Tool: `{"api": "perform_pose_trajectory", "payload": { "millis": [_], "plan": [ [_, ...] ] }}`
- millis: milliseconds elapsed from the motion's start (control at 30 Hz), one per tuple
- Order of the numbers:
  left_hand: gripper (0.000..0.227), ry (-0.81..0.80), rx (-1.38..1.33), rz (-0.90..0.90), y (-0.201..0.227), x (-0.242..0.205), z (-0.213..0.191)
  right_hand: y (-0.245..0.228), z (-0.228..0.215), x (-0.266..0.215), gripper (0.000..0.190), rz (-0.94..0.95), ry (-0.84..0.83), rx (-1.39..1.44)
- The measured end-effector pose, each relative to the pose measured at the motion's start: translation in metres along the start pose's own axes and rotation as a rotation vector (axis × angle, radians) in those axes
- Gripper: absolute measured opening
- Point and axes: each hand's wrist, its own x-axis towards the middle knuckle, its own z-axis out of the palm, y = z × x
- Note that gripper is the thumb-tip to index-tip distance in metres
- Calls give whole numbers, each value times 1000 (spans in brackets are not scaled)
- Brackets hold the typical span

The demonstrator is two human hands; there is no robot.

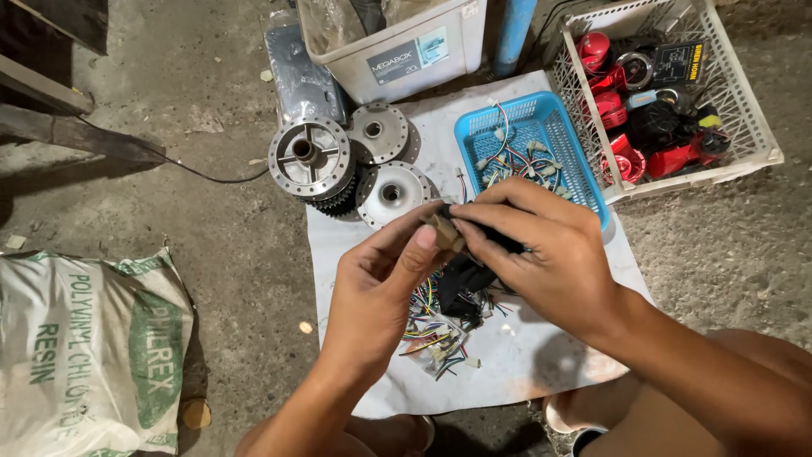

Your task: The person sits on the floor and wipes various electrical components and wires with a black cloth. They clean connectors, a small motor, and bundles of wires, placing cleaned items into a blue basket.

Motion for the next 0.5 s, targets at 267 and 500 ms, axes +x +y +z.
{"api": "perform_pose_trajectory", "payload": {
  "millis": [267, 500],
  "plan": [
    [40, 103, 43, 129, -10, 4, -6, -1, 4, -2, 18, 33, -39, 82],
    [40, 191, 14, 104, 4, 16, -13, 6, 5, -6, 18, 5, -297, 54]
  ]
}}
